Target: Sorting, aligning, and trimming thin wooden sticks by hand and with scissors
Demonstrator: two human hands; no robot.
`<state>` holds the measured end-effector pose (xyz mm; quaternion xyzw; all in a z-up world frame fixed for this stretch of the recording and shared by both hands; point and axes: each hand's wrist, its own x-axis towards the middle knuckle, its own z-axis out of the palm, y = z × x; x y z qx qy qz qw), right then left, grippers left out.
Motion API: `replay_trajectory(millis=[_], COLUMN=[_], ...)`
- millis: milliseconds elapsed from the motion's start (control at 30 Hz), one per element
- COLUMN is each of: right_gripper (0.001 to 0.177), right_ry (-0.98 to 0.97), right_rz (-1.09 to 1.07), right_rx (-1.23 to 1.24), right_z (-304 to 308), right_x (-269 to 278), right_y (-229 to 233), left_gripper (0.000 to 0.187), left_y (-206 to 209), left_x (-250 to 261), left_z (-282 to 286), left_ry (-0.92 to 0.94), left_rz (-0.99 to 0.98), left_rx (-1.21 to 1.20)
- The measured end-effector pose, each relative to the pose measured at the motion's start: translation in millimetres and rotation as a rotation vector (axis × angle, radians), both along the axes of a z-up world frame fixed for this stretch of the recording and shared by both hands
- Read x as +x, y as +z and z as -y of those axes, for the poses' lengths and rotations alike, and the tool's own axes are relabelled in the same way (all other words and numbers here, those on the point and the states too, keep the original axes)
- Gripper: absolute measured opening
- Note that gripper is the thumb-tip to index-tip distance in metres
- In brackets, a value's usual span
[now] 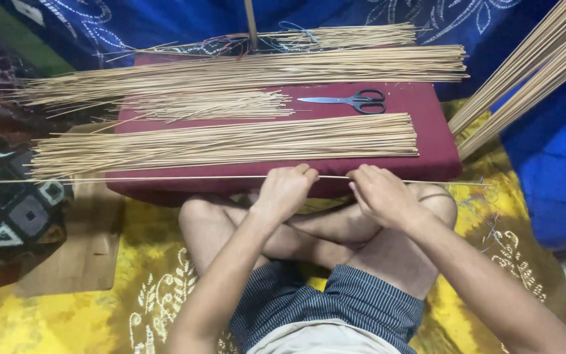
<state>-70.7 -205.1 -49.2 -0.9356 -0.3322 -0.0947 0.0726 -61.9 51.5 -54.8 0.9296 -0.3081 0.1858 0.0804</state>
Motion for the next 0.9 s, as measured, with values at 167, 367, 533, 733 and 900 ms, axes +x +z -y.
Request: replay_trajectory(millis=[167, 367, 533, 733, 900], right_gripper=[0.01, 0.008, 0.01, 0.02, 0.01], right_ry=[0.01, -0.076, -0.17, -0.065, -0.131], right_rz=[0.097, 0.033, -0.036, -0.063, -0.06], right_rx=[0.028, 0.03, 0.027, 0.095, 0.056], right_z=[-39, 17, 45, -22, -46], right_x=[1, 1, -4, -14, -20], right_y=[-13, -16, -2, -11, -20], left_gripper=[0.006, 0.011, 0.009, 0.014, 0.011], left_y=[-19, 2, 3, -12, -33], left_x=[0, -6, -7, -5, -6], left_z=[13, -39, -63, -19, 0], left_ry=[0.003, 0.039, 0.107, 0.05, 0.023], left_rz=[0.091, 0.094, 0.104, 0.093, 0.164], left_rx=[-0.018, -0.059, -0.033, -0.08, -0.088])
